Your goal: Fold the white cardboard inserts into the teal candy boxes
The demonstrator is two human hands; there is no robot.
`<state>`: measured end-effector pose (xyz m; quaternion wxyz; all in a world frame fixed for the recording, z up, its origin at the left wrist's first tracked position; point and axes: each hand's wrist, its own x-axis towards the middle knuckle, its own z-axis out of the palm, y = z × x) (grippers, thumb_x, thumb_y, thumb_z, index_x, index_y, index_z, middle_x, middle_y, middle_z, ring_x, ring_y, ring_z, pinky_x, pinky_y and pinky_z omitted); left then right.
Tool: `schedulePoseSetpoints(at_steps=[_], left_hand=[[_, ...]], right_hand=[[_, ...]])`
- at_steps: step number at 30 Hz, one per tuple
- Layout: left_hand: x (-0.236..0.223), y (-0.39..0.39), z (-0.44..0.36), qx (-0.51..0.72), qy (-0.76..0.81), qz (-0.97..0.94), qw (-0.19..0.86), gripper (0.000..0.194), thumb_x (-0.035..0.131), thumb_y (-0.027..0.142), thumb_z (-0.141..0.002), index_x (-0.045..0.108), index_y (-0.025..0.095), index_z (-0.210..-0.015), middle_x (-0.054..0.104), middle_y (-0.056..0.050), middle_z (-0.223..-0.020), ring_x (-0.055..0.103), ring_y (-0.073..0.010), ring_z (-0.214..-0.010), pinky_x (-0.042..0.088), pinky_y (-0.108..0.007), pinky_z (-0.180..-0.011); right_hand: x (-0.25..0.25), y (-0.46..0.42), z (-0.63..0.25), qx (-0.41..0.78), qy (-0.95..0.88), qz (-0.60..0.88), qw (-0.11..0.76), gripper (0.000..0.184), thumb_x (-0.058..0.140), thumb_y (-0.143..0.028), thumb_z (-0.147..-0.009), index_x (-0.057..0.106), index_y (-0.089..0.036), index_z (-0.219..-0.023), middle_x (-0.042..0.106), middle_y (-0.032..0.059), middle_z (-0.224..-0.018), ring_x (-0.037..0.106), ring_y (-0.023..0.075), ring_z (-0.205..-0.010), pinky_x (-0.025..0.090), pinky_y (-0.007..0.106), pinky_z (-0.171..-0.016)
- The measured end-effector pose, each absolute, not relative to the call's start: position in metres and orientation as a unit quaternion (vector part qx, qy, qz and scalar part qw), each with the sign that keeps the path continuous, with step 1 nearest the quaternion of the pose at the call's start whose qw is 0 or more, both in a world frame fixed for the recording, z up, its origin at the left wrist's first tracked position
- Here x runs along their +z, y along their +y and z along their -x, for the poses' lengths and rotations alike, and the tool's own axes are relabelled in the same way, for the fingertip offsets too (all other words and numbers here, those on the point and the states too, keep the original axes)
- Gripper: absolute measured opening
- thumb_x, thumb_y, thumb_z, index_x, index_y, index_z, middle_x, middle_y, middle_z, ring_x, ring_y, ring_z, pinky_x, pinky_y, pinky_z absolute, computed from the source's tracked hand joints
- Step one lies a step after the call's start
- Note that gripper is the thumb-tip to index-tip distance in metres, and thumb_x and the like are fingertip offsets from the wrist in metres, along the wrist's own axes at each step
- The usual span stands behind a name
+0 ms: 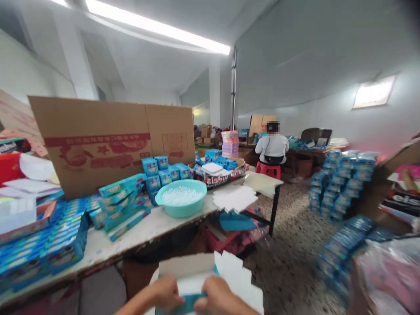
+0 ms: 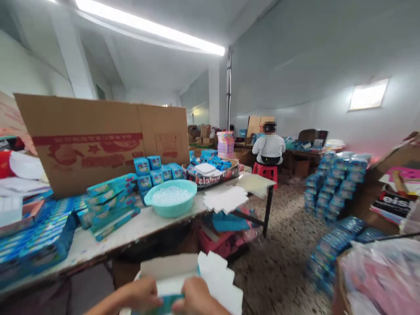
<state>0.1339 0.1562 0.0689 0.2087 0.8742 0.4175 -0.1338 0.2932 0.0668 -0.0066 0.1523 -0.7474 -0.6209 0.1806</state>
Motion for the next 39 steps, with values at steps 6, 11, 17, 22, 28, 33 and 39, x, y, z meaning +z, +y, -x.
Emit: schedulePoseSetpoints(at_steps=[6,11,17,22,28,33,39], left_hand=[[0.057,0.108,-0.117,-0.104,0.425,-0.89,0.131,0.03,0.055,0.04,-0.081,0.073,0.018,-0.071,0.071,-0.007,-0.072,0.064,-0.0217,-0.071,0.041,-0.029,-0.064],[0.067,0.063,-0.112,-0.015,0.328,-0.937,0.117,0.024,0.054,0.037,-0.085,0.07,0.021,-0.094,0.072,-0.007,-0.09,0.065,-0.0228,-0.083,0.047,-0.031,-0.072],[0.105,0.087,-0.087,0.209,0.162,-0.963,-0.058,0.034,0.037,0.01,-0.09,0.056,0.02,-0.117,0.062,-0.007,-0.117,0.05,-0.02,-0.113,0.039,-0.036,-0.097],[0.089,0.115,-0.077,0.123,0.05,-0.985,-0.114,0.024,0.047,0.023,-0.091,0.056,0.024,-0.113,0.061,-0.003,-0.117,0.046,-0.0209,-0.119,0.029,-0.039,-0.105],[0.053,0.116,-0.075,0.123,0.069,-0.977,-0.159,0.02,0.042,0.015,-0.092,0.058,0.019,-0.081,0.057,0.0,-0.071,0.051,-0.0142,-0.071,0.04,-0.031,-0.081],[0.028,0.104,-0.058,0.16,0.142,-0.961,-0.175,0.023,0.038,0.014,-0.093,0.06,0.019,-0.095,0.06,-0.002,-0.078,0.054,-0.0155,-0.077,0.04,-0.033,-0.086],[0.007,0.096,-0.051,0.13,0.202,-0.968,-0.075,0.021,0.042,0.012,-0.091,0.062,0.021,-0.095,0.063,-0.004,-0.091,0.056,-0.0171,-0.084,0.042,-0.032,-0.081]], right_hand=[[0.003,0.043,-0.301,0.065,-0.753,0.645,0.118,0.021,0.065,-0.031,-0.081,0.07,-0.019,-0.097,0.07,0.0084,-0.091,0.062,0.0226,-0.092,0.044,0.032,-0.08],[-0.001,0.029,-0.325,-0.002,-0.84,0.52,0.157,0.023,0.049,-0.013,-0.089,0.068,-0.025,-0.091,0.067,0.0018,-0.082,0.06,0.0152,-0.081,0.037,0.038,-0.095],[0.027,0.042,-0.358,-0.093,-0.879,0.441,0.158,0.024,0.052,-0.009,-0.085,0.064,-0.021,-0.069,0.065,0.0008,-0.1,0.047,0.0202,-0.121,0.019,0.047,-0.113],[0.05,0.077,-0.363,-0.159,-0.927,0.321,0.11,0.017,0.054,-0.016,-0.088,0.068,-0.02,-0.079,0.052,0.0015,-0.134,0.032,0.0227,-0.135,0.026,0.044,-0.114],[0.057,0.07,-0.356,-0.11,-0.892,0.399,0.182,0.029,0.047,-0.019,-0.093,0.058,-0.019,-0.12,0.06,0.0095,-0.123,0.054,0.02,-0.113,0.043,0.039,-0.099],[0.027,0.018,-0.341,0.006,-0.859,0.48,0.179,0.045,0.062,-0.044,-0.083,0.057,-0.015,-0.117,0.066,0.0109,-0.102,0.059,0.0227,-0.095,0.047,0.036,-0.084],[-0.023,0.0,-0.327,0.02,-0.817,0.558,0.147,0.015,0.05,-0.018,-0.09,0.065,-0.017,-0.092,0.066,0.0072,-0.094,0.059,0.0185,-0.086,0.045,0.029,-0.075]])
